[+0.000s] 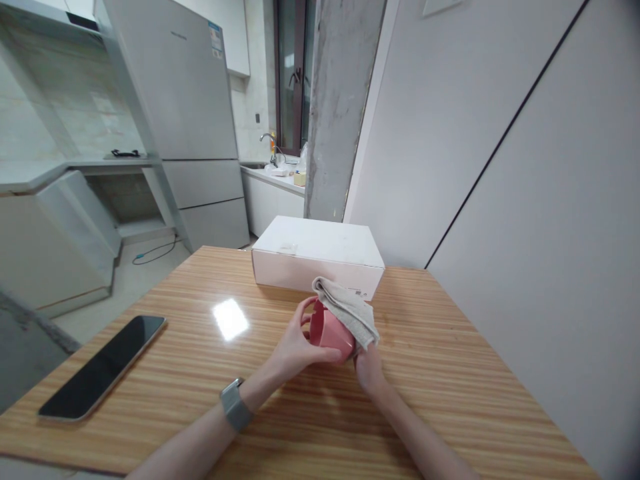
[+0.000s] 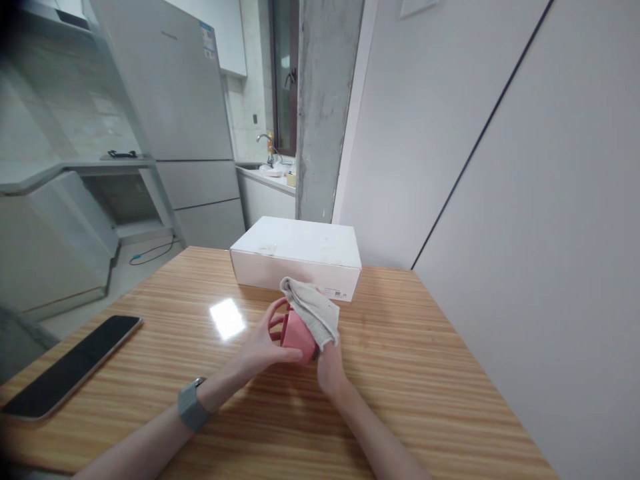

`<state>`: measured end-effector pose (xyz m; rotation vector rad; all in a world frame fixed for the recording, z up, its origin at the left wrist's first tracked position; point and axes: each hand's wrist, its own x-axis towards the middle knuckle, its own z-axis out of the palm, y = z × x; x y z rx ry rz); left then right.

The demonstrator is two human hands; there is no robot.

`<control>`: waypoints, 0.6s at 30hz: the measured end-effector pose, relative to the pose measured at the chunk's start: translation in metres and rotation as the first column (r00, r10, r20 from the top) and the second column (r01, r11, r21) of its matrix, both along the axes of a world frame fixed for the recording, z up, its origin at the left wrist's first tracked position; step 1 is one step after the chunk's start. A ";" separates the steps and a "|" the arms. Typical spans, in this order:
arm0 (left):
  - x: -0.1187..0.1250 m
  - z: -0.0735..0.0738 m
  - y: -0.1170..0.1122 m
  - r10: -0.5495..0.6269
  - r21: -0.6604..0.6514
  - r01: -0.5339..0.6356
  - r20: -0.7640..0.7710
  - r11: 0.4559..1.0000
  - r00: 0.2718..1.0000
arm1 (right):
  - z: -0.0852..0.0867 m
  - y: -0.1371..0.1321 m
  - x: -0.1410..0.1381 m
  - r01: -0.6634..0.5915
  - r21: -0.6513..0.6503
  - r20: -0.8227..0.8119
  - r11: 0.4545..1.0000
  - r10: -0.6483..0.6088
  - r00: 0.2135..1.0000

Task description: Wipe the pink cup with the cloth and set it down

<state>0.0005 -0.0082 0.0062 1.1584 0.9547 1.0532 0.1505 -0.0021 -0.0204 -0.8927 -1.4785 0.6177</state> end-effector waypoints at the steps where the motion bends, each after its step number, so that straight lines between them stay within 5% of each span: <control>1: 0.001 -0.001 0.000 0.008 -0.002 -0.008 0.004 1.000 1.000 | 0.001 -0.001 -0.001 -0.013 -0.012 -0.014 1.000 0.013 1.000; 7: 0.000 -0.005 0.005 0.094 -0.083 -0.087 0.076 0.993 0.993 | 0.010 -0.008 -0.011 -0.113 -0.036 -0.044 0.993 0.111 0.993; 18: 0.001 -0.010 0.005 0.045 -0.144 0.032 0.495 0.989 0.868 | 0.009 -0.017 -0.005 -0.206 0.111 0.273 0.972 0.170 0.947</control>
